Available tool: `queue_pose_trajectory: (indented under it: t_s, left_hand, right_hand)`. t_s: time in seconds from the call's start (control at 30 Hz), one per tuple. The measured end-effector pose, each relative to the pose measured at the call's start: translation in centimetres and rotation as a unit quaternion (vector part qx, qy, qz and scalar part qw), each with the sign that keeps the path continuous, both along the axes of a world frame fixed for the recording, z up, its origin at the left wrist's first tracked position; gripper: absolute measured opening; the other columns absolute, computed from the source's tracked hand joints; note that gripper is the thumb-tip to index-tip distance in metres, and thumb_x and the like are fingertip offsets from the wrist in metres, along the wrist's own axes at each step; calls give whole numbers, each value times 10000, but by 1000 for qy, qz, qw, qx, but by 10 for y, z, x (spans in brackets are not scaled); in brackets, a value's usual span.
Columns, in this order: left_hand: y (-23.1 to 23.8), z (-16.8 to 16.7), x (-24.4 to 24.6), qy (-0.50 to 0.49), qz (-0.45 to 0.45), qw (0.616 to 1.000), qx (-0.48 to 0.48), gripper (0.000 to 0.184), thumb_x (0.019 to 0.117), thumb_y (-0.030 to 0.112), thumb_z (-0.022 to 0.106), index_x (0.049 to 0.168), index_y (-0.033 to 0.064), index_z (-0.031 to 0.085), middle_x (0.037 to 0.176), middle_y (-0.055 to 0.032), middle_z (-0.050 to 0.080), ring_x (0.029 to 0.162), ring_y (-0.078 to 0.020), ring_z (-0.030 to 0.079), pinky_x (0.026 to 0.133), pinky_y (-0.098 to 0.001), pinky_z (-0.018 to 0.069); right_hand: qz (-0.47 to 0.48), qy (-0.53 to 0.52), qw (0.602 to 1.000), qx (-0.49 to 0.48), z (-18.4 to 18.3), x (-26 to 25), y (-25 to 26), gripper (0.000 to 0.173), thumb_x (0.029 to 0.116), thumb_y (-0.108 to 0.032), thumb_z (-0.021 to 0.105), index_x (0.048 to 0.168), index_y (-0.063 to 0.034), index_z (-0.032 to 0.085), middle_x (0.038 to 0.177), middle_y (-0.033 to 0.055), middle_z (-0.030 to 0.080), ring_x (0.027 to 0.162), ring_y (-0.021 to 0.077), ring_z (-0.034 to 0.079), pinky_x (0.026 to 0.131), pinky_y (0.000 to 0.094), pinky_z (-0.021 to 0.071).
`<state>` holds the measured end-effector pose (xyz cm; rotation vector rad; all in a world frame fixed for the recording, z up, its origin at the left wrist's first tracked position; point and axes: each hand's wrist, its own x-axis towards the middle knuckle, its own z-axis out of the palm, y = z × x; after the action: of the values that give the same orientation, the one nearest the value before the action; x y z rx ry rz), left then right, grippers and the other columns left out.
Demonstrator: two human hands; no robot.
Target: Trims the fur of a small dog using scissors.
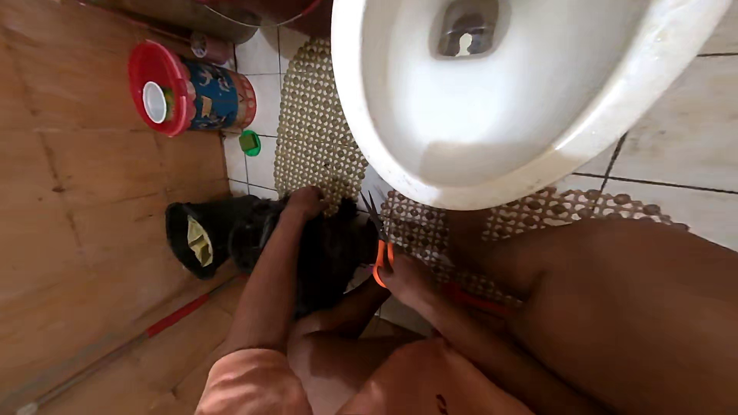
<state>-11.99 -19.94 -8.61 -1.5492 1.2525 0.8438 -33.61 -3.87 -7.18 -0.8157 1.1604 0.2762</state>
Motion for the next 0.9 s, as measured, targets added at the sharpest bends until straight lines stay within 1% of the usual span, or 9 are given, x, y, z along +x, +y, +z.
queue_pose_trajectory:
  t_s: [0.07, 0.1, 0.2, 0.4, 0.47, 0.53, 0.63, 0.7, 0.9]
  left_hand:
    - [11, -19, -8, -26, -44, 993, 110, 609, 1030, 509, 558, 1405, 31, 589, 1441, -243, 564, 1379, -428, 500, 1120, -683, 353]
    - [17, -28, -13, -41, -76, 983, 164, 627, 1031, 524, 553, 1406, 22, 588, 1444, -254, 559, 1378, -440, 498, 1101, -705, 355]
    - [27, -38, -31, -72, -138, 962, 223, 450, 1039, 347, 592, 1326, 2, 627, 1378, -273, 592, 1308, -469, 541, 1011, -732, 404]
    - [16, -37, -4, 25, -103, 979, 173, 352, 1009, 265, 653, 1261, 20, 686, 1361, -254, 609, 1319, -437, 538, 1076, -666, 403]
    - [17, -39, -1, 29, -67, 987, 145, 399, 1025, 325, 624, 1287, 28, 673, 1382, -251, 597, 1337, -433, 527, 1082, -673, 392]
    - [23, -44, -1, 26, -51, 987, 148, 465, 1020, 423, 620, 1334, 82, 662, 1414, -221, 590, 1362, -412, 517, 1100, -673, 383]
    - [35, -50, -9, 40, -80, 974, 210, 383, 1039, 298, 614, 1304, 27, 671, 1373, -254, 606, 1322, -434, 540, 1087, -663, 387]
    - [39, -49, -15, 23, -94, 973, 210, 356, 1038, 271, 609, 1298, 36, 671, 1370, -248, 609, 1318, -439, 540, 1067, -677, 397]
    - [33, -44, -1, 70, 61, 992, 80, 345, 1030, 256, 626, 1265, 8, 672, 1321, -243, 625, 1267, -394, 572, 1081, -615, 413]
  right_hand:
    - [-5, 2, 1000, 5, 1, 1, 0, 675, 1030, -466, 568, 1526, -37, 409, 1322, 210, 639, 1232, 361, 630, 1028, 553, 495]
    - [-9, 5, 1000, 4, 1, 0, -1, 678, 1027, -469, 571, 1529, -44, 406, 1310, 208, 647, 1221, 362, 636, 1022, 556, 498]
    - [-16, 8, 1000, 1, -3, -2, 1, 695, 1025, -479, 565, 1545, -47, 401, 1305, 205, 652, 1217, 361, 637, 1018, 558, 497]
    - [-19, 7, 1000, 12, -8, -1, 3, 656, 1031, -438, 566, 1532, -40, 419, 1315, 208, 645, 1228, 359, 631, 1027, 553, 493]
    - [-10, 10, 1000, 12, -7, -1, 1, 657, 1030, -449, 559, 1533, -51, 416, 1320, 196, 646, 1230, 351, 631, 1026, 549, 495]
    - [-8, 10, 1000, 12, -7, 0, 0, 672, 1036, -463, 557, 1542, -48, 405, 1324, 201, 643, 1231, 354, 631, 1025, 549, 494]
    - [-11, 12, 1000, 15, -7, 0, -2, 679, 1037, -470, 563, 1537, -40, 404, 1323, 206, 642, 1226, 354, 635, 1023, 548, 497]
    - [-6, 13, 1000, 17, -5, -2, -2, 668, 1038, -469, 560, 1527, -38, 414, 1323, 204, 640, 1231, 353, 631, 1026, 543, 495]
    - [9, 22, 1000, 20, -6, -5, -1, 649, 1033, -451, 576, 1499, -20, 440, 1301, 217, 645, 1214, 369, 635, 1012, 556, 499]
